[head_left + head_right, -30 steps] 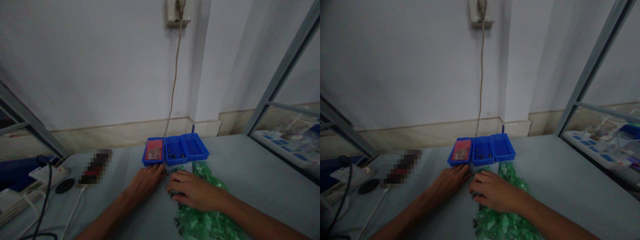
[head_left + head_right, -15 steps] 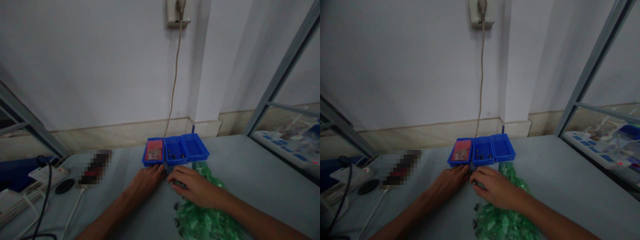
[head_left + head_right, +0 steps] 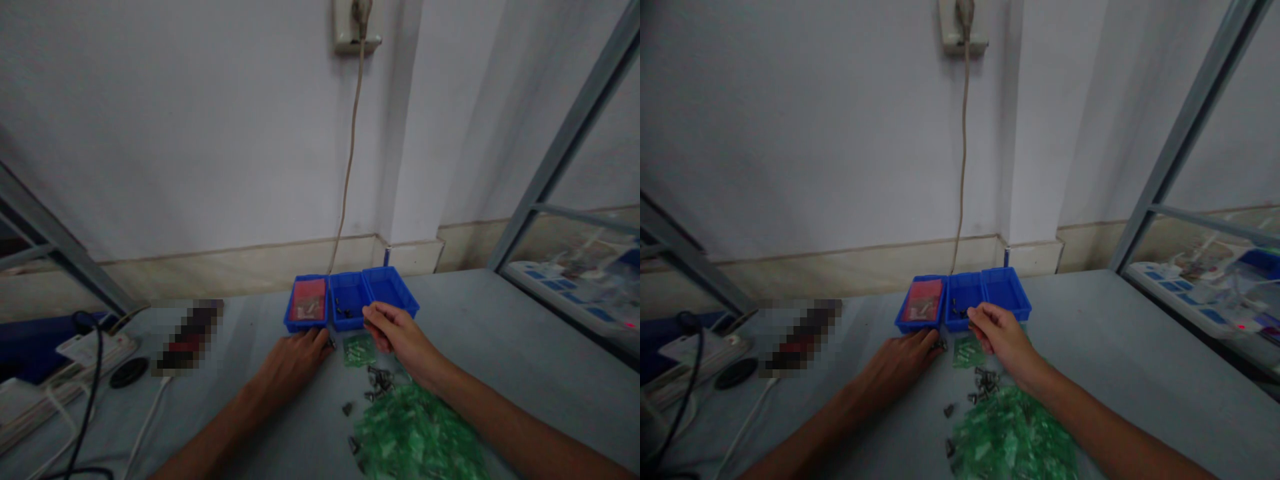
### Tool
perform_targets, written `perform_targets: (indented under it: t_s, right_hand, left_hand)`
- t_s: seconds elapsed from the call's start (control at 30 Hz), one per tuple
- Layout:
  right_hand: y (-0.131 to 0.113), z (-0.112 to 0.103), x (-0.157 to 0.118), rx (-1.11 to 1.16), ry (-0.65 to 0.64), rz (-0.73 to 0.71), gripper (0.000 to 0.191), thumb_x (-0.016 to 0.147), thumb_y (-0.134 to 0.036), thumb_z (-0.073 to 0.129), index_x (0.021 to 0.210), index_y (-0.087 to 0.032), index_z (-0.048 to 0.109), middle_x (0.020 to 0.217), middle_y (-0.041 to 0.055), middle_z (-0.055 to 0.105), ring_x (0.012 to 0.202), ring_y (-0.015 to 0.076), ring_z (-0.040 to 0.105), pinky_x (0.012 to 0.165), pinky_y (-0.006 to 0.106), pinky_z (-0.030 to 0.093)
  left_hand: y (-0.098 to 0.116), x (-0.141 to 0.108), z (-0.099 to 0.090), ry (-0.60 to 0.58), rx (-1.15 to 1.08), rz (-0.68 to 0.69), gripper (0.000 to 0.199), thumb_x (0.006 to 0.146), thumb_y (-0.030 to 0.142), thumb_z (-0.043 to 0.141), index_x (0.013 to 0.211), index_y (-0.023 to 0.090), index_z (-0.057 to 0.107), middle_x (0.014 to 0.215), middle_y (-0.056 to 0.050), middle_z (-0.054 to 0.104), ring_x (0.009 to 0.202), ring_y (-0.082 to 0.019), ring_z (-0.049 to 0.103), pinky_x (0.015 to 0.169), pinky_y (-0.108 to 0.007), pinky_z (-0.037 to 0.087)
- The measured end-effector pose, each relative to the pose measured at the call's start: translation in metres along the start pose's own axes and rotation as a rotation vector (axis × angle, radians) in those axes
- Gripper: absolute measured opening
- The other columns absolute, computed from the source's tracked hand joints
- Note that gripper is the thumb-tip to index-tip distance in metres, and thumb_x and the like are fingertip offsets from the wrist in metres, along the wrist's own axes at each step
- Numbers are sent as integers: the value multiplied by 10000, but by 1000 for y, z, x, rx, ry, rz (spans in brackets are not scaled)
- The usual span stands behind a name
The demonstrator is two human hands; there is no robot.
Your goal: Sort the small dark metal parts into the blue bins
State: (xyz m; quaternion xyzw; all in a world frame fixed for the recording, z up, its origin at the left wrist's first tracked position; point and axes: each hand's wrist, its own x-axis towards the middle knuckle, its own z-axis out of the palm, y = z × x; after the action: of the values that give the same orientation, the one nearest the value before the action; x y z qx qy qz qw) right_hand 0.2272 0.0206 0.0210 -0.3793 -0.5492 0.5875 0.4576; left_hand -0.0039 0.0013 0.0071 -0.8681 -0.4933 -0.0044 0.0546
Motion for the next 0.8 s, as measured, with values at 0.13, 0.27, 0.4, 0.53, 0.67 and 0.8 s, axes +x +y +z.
perform_targets:
  t_s: [0.13, 0.27, 0.4, 0.53, 0.67, 0.8]
  right_hand:
    - [0, -2, 1, 208, 41, 98, 364, 868, -453, 714, 718, -193, 508, 566, -77, 379, 457, 70, 244, 421, 229, 179]
    - [1, -2, 2, 334, 44, 115, 345, 852, -427, 742, 731, -180, 534, 601, -70, 400, 465, 58, 275, 427, 209, 201]
    - [2, -1, 3, 345, 19, 29, 249, 870, -404, 730, 868, -167, 656, 693, -28, 524, 542, 73, 429, 505, 201, 347]
    - [2, -1, 2, 320, 21, 13, 239, 852, -383, 744, 977, -191, 677, 874, 41, 672, 726, 139, 591, 647, 249, 458]
    - [1, -3, 2, 127, 44, -96, 224, 829, -354, 756, 979, -221, 656, 885, 32, 674, 774, 180, 608, 615, 269, 458]
    - [-1, -3, -1, -240, 158, -329, 152, 845, -282, 736, 968, -233, 663, 886, 20, 658, 810, 192, 596, 683, 302, 464]
  left_hand:
    - [0, -1, -1, 7, -8, 5, 198, 1045, 325, 417, 1168, 221, 533, 1064, -56, 677, 893, -241, 693, 668, -334, 571]
    - [-1, -1, 2, 30, -10, 4, 195, 1044, 327, 420, 1155, 221, 541, 1057, -59, 677, 893, -232, 689, 677, -316, 563]
    - [0, 0, 3, 19, 0, -4, 187, 1038, 333, 439, 1139, 217, 546, 1054, -60, 681, 889, -241, 691, 667, -316, 561]
    - [1, 1, 1, -2, 6, -5, 193, 1043, 328, 421, 1135, 211, 544, 1040, -57, 682, 867, -242, 691, 660, -329, 563]
    - [0, 1, 0, -3, 3, -6, 202, 1046, 330, 411, 1147, 216, 542, 1051, -60, 680, 884, -237, 686, 673, -326, 563]
    - [0, 0, 2, 10, -9, 0, 204, 1043, 334, 418, 1172, 224, 532, 1078, -62, 676, 905, -240, 684, 692, -338, 568]
